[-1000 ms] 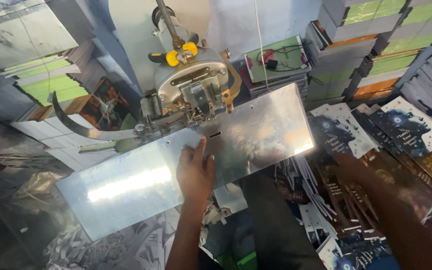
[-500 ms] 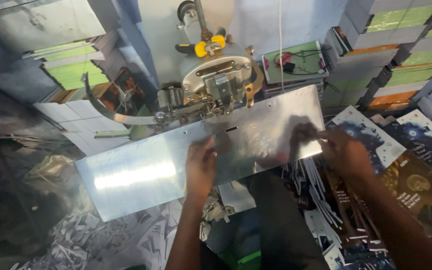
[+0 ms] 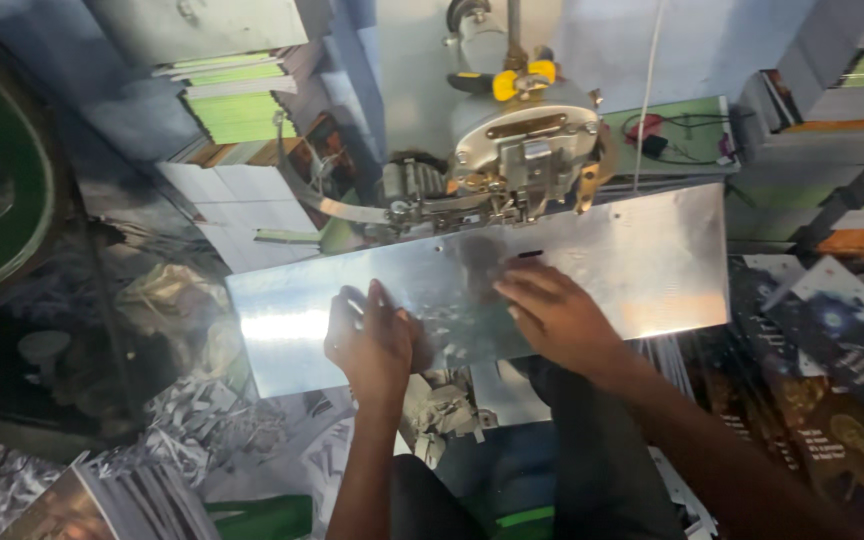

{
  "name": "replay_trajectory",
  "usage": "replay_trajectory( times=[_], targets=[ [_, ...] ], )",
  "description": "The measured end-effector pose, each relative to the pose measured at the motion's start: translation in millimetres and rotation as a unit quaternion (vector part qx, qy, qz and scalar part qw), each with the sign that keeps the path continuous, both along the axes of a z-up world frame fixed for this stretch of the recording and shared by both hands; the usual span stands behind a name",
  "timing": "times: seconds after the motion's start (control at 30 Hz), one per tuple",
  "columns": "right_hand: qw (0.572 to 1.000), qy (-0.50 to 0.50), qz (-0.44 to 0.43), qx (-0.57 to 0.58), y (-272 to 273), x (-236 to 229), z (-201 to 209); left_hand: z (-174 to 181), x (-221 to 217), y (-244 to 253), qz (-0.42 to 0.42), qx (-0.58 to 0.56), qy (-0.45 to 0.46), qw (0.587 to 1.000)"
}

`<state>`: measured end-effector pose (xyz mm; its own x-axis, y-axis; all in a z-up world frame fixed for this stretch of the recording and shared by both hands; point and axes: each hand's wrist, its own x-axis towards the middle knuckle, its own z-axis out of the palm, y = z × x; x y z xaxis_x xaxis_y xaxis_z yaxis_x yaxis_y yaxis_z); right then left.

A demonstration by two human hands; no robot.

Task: The person repeatedly picks up printed book covers, places them into a binding machine, and removes the bound covers. The person handles the covers one at a time, aligning them with the machine's mechanism before processing.

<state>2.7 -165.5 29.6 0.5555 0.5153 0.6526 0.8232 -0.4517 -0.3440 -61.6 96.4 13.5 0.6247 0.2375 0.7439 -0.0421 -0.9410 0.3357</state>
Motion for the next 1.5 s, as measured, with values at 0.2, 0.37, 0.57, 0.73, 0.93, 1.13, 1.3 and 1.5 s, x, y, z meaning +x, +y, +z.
replay_trajectory(
  times=[0.2, 0.37, 0.57, 0.73, 0.93, 1.13, 1.3, 1.5],
  targets=[
    [0.999, -0.006, 0.038, -0.011, 67, 6, 1, 8, 0, -1, 0.037, -0.012, 0.024, 0.999],
    [0.998, -0.026, 0.059, -0.01, 106, 15, 5, 13, -11, 6, -0.028, -0.067, 0.037, 0.997],
    [0.988, -0.095, 0.054, -0.106, 148, 31, 9, 15, -8, 7, -0.076, -0.096, 0.023, 0.992],
    [0.991, -0.059, 0.056, -0.107, 192, 52, 10, 23, -13, 6, -0.072, -0.078, 0.003, 0.994],
    [0.996, -0.014, -0.027, -0.084, 213, 48, 2, 3, -24, 17, -0.073, -0.08, 0.06, 0.992],
    [0.998, -0.039, -0.027, -0.043, 215, 49, -3, -53, -55, 50, -0.048, -0.148, 0.059, 0.986],
    [0.997, -0.069, -0.022, -0.022, 217, 50, -7, -73, -106, 93, 0.013, -0.118, 0.054, 0.991],
    [0.993, -0.104, -0.038, -0.032, 215, 50, -6, -58, -186, 137, 0.178, -0.085, 0.089, 0.976]
  ],
)
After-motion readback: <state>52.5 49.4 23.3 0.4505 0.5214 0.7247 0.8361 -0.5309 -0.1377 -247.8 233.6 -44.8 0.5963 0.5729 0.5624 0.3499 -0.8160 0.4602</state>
